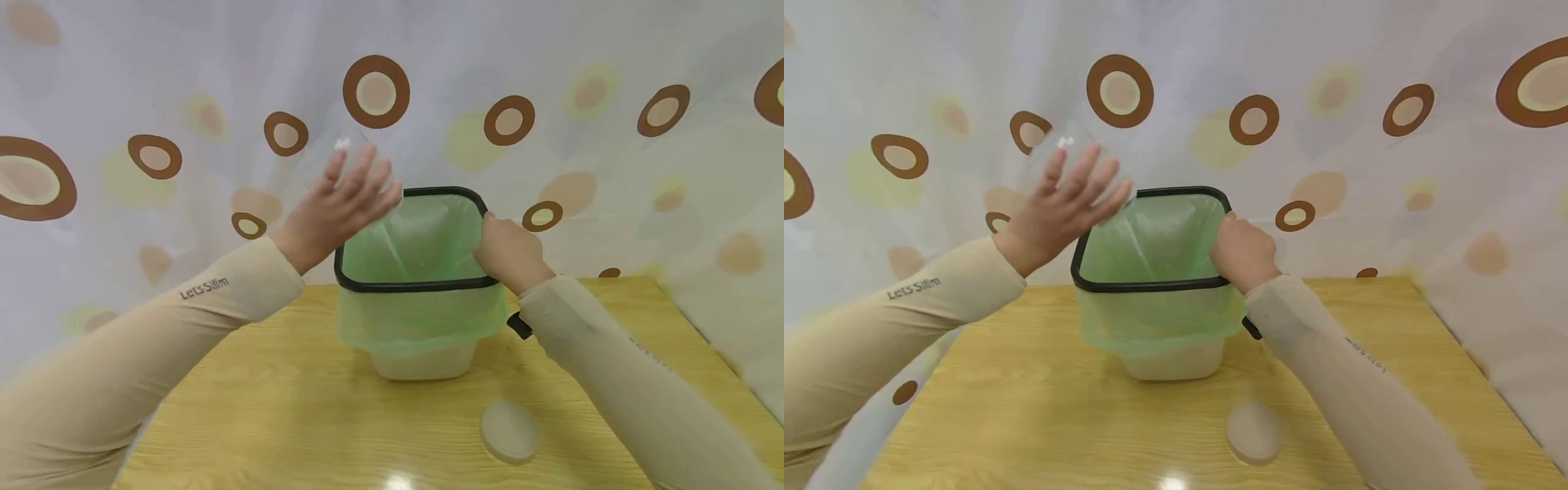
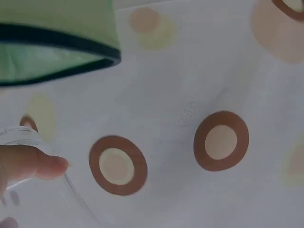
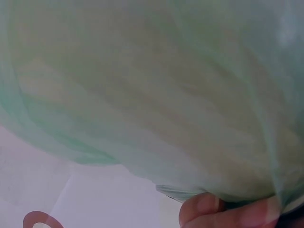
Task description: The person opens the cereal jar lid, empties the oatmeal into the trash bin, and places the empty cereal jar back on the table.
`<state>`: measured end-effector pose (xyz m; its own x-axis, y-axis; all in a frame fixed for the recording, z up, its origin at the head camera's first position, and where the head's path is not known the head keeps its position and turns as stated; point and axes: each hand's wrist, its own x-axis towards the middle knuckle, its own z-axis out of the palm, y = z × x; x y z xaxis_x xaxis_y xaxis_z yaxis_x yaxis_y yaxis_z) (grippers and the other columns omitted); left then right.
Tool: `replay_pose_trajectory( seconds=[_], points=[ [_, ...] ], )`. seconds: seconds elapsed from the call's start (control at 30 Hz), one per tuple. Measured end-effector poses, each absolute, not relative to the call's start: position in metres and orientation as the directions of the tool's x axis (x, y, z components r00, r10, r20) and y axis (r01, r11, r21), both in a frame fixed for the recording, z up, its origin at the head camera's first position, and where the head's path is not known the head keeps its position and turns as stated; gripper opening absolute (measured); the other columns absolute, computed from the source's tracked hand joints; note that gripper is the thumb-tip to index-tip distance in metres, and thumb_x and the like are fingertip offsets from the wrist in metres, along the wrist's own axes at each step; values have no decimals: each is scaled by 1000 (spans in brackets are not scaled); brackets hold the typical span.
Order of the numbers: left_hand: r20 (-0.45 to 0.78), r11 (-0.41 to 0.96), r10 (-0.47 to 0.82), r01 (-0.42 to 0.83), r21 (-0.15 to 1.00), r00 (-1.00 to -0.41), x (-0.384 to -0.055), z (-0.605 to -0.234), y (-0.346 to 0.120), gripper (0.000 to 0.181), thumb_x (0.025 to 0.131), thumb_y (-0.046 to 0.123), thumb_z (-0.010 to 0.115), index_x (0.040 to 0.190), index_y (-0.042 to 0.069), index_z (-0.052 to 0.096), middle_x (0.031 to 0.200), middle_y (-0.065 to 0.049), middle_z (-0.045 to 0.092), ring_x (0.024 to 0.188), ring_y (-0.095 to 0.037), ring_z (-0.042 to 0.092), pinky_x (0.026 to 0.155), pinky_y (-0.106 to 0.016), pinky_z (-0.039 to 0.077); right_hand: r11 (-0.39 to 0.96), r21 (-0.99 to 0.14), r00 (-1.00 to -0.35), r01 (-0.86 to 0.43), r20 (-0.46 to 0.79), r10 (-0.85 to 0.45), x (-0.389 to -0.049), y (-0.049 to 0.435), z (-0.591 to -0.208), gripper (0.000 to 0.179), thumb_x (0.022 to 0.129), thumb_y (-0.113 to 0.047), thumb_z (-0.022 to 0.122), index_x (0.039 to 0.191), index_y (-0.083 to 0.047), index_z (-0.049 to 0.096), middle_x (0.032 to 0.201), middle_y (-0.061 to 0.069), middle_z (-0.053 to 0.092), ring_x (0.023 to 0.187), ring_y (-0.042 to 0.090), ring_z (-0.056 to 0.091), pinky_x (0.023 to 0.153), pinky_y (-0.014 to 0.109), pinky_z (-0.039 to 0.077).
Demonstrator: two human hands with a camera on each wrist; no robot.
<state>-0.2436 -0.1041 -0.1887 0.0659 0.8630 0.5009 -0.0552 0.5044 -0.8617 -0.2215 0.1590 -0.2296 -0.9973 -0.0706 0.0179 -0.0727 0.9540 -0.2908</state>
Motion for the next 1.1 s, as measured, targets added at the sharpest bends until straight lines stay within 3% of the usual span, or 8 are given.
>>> replay_pose_trajectory(
  seconds=[0.2,0.37,0.5,0.6,0.7,0.87,0.97,1.1],
  points=[
    [768,753,641,184,-632,13,-238,-209,-103,40,89,-8,55,122,13,53,125,-10,54,123,-32,48,100,-53,37,946,-315,-997,-72,25,-68,-224,157,-231,47,91,-5,38,135,12,41,85,28,60,63,35,58,51,43,45],
    [863,843,485,339,-417,-144,-217,-226,-100,48,86,-12,52,127,12,50,128,-13,49,126,-37,42,99,-60,33,932,-355,-997,-72,13,-73,-226,160,-231,49,90,-5,36,137,10,41,82,25,58,61,33,55,50,41,42],
    [909,896,328,390,-213,-258,-201,-239,-99,58,78,-6,67,129,10,46,128,-15,47,126,-40,40,99,-65,31,912,-403,-995,-79,-18,-94,-228,163,-230,57,90,-5,32,146,8,31,89,25,57,59,29,46,50,38,36],
    [930,913,227,396,-99,-290,-192,-247,-103,64,73,2,76,128,10,44,128,-16,49,126,-40,41,100,-66,30,895,-435,-991,-95,-40,-124,-229,165,-230,61,90,-7,30,150,7,23,120,32,53,72,33,49,58,41,37],
    [937,919,169,392,-38,-305,-185,-250,-107,65,74,7,79,129,10,45,128,-16,50,126,-39,42,101,-64,29,875,-470,-987,-113,-46,-152,-231,168,-230,62,91,-9,29,151,7,19,147,32,32,104,44,52,74,50,40],
    [936,920,116,390,24,-332,-178,-258,-114,68,72,10,81,130,8,45,128,-17,50,126,-40,42,102,-63,28,848,-513,-983,-133,-43,-181,-231,173,-231,61,95,-13,28,151,7,15,153,31,20,134,50,29,97,61,33],
    [937,916,79,396,66,-340,-174,-261,-117,70,71,12,81,130,7,45,129,-17,50,126,-41,42,100,-64,28,834,-536,-982,-130,-45,-182,-230,177,-233,60,98,-16,26,153,4,14,154,30,19,104,41,57,80,51,45],
    [941,910,43,402,101,-334,-171,-264,-123,70,69,12,81,129,4,46,128,-19,50,124,-41,43,97,-62,31,820,-559,-985,-123,-32,-169,-227,182,-234,58,100,-20,23,153,1,18,154,29,22,81,35,57,65,44,42]
  ],
)
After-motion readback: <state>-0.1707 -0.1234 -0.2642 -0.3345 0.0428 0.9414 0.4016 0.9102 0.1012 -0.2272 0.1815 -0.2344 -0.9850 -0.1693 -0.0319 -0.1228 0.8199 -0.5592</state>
